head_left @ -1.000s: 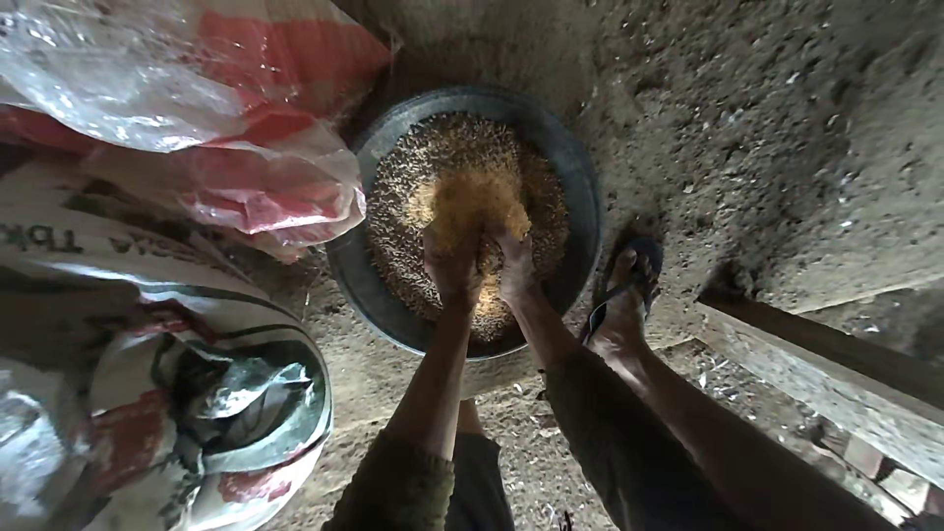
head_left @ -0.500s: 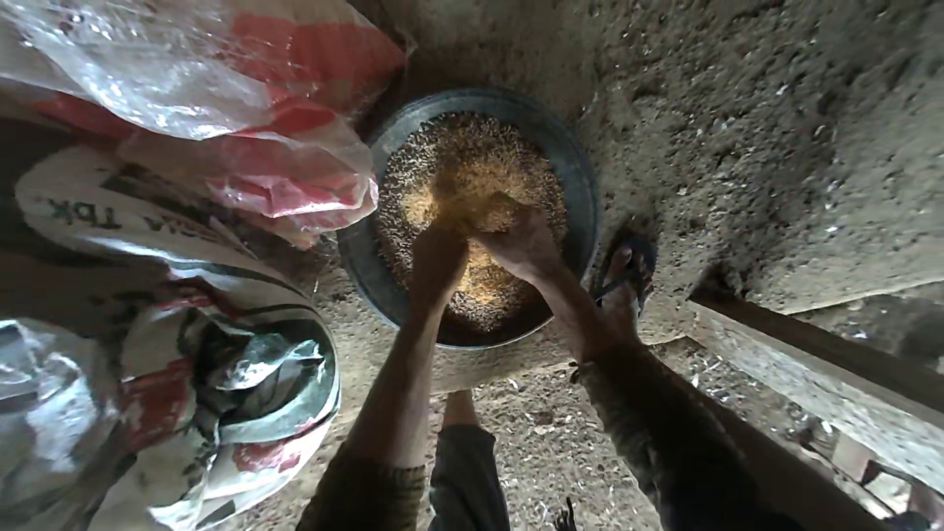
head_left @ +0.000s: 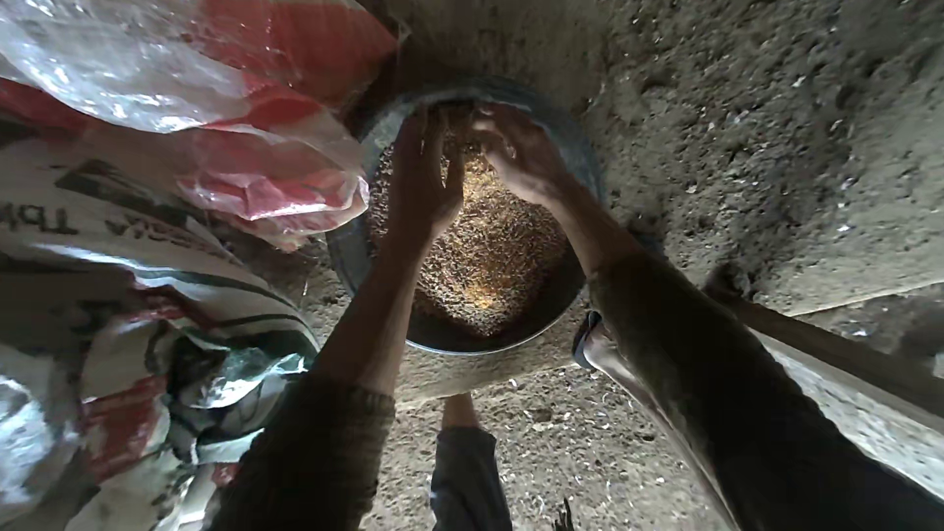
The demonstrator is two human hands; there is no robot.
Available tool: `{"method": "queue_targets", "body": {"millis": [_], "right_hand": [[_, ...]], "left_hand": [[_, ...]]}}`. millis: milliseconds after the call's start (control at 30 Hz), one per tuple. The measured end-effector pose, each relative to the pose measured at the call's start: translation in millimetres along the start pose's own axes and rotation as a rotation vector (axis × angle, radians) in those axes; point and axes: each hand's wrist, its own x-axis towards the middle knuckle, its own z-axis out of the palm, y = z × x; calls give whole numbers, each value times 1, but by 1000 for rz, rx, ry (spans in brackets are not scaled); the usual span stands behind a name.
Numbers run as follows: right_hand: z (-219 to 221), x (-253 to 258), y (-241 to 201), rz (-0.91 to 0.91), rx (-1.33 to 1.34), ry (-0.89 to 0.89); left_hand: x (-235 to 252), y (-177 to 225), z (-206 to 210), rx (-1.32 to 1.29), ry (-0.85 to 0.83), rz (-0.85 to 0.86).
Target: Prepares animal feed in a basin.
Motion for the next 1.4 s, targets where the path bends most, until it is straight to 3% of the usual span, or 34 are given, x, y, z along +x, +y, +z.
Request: {"method": "queue_targets", "body": {"millis": [133,367,500,733,967,1133,1267,1333,1400], "right_hand": [[31,-2,24,-53,216,148],[61,-23,-7,194,712,266],[63,-29,-27,378,885,350],[54,-31,-55,488,1040,418],[36,-41,-61,415,870,431],[11,-57,-66,405,500,159],[6,-72,-57,184,178,27],[5,-78,-51,54,42,9],[5,-89,-44,44,-71,-32]], "left_hand": [[4,-26,34,-111,137,36],[-17,8,65,-534,395,-250],[-20,18,67,-822,483,-301],[-24,35,50,-946,529,-307],[-34,43,18,-909,356,-319],[-44,34,-14,-597,88,-260],[-51,20,-28,-201,-123,-217],[-57,11,-26,-70,-145,-163],[-67,1,-18,0,-97,-138]]}}
